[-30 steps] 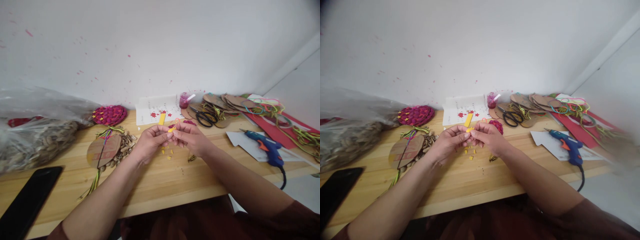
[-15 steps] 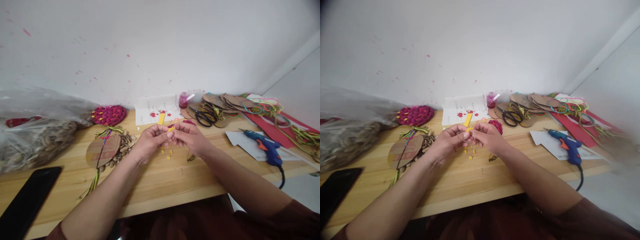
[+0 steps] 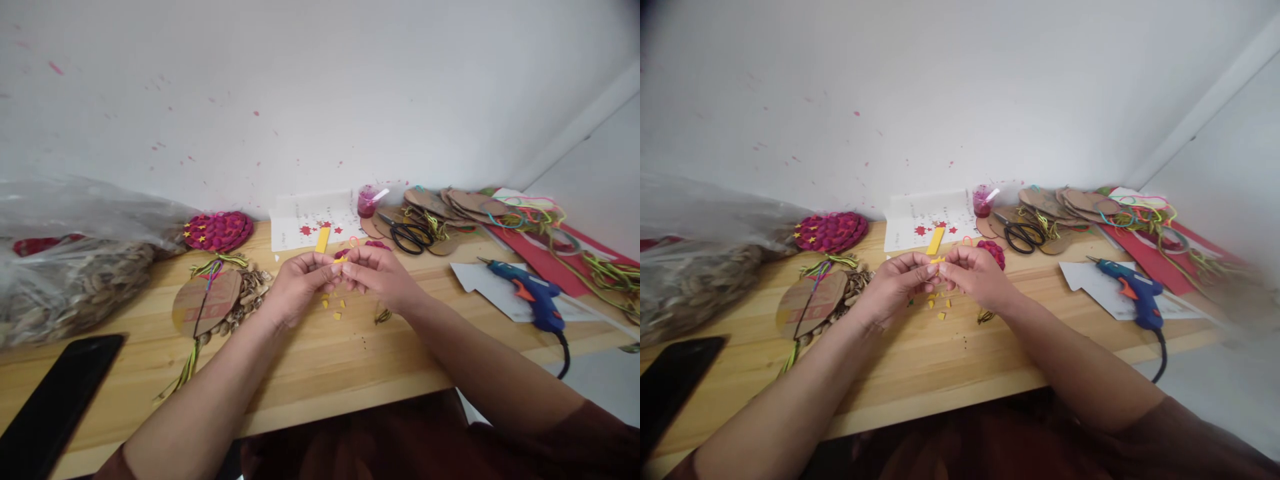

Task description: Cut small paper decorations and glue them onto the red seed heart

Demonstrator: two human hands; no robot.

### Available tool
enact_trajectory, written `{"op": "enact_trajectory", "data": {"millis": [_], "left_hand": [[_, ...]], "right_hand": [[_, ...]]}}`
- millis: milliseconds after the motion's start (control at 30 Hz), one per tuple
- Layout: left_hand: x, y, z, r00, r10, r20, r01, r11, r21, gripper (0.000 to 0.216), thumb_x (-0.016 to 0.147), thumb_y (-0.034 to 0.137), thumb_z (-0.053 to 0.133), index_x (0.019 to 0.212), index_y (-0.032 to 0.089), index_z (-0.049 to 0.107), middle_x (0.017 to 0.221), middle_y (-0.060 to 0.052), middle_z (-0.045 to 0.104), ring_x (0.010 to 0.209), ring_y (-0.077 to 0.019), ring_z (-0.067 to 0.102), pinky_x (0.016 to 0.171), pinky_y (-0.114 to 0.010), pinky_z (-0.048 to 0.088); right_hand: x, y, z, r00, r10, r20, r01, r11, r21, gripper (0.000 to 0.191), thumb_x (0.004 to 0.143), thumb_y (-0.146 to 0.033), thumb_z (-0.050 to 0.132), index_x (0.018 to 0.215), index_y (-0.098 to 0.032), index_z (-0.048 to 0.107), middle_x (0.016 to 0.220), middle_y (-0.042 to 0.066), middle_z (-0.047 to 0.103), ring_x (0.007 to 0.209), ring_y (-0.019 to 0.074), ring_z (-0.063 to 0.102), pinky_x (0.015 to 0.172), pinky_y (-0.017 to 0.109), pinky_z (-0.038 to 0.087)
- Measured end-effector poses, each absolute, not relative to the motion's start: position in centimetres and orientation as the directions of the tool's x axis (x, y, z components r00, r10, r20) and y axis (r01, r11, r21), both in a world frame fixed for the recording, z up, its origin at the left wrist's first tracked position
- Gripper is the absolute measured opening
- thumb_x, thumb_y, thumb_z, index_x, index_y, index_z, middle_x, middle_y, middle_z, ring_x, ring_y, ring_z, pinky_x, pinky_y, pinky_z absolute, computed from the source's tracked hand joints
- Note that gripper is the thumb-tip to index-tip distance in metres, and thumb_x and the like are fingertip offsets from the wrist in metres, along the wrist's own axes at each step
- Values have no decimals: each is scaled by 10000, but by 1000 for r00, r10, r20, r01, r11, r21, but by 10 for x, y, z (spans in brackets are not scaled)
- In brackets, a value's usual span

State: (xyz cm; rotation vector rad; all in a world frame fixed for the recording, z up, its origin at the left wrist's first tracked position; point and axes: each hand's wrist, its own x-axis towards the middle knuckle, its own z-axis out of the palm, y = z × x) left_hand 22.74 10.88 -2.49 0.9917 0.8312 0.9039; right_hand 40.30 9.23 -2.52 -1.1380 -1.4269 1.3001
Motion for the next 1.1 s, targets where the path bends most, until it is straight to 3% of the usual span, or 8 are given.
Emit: {"op": "enact_trajectory", "data": {"millis": [167,300,400,533,667,1100], "left_hand": [[228,108,-27,344,924,-165,-254,261,931,233,675,279,837,755,130,676,678,-19,672,608,-97,584,594,-216,423],[229,108,-30,345,924,-162,-248,257,934,237,694,282,822,752,134,646,659,-21,667,584,-90,560,585,-212,415],[229,108,-31,339,929,-150,-245,241,939,253,699,301,825,771,140,643,662,-14,665,593,-89,566,593,-208,428],[230,108,-28,334,934,-130,-245,219,944,285,691,317,838,855,149,678,739,-15,691,649,-98,607,619,-210,458],[229,108,-26,314,941,-127,-207,198,958,278,694,323,834,846,140,690,725,-24,694,648,-105,616,622,-219,463],[230,110,-25,323,924,-202,-215,280,936,266,674,325,834,781,128,691,677,-13,668,606,-83,581,613,-208,447]], "right_hand": [[398,85,-27,-108,937,332,324,349,-879,81,873,-271,619,838,-198,611,714,-4,631,557,108,513,519,265,399],[398,81,-30,-125,882,455,486,454,-747,33,875,-217,604,864,-201,632,744,4,651,559,110,504,531,273,391],[398,83,-31,-93,908,408,431,406,-806,53,873,-238,611,832,-203,612,714,-4,632,551,110,506,516,266,391],[398,89,-29,-68,979,193,232,204,-951,106,851,-284,634,802,-199,592,674,-12,615,568,117,539,527,260,412],[398,93,-25,-83,995,51,139,62,-988,136,807,-304,656,758,-196,587,600,-20,609,542,111,541,494,244,392],[397,94,-25,-63,998,-8,6,-7,-1000,181,770,-327,706,846,-190,617,662,-10,637,564,104,568,473,221,417]]}}
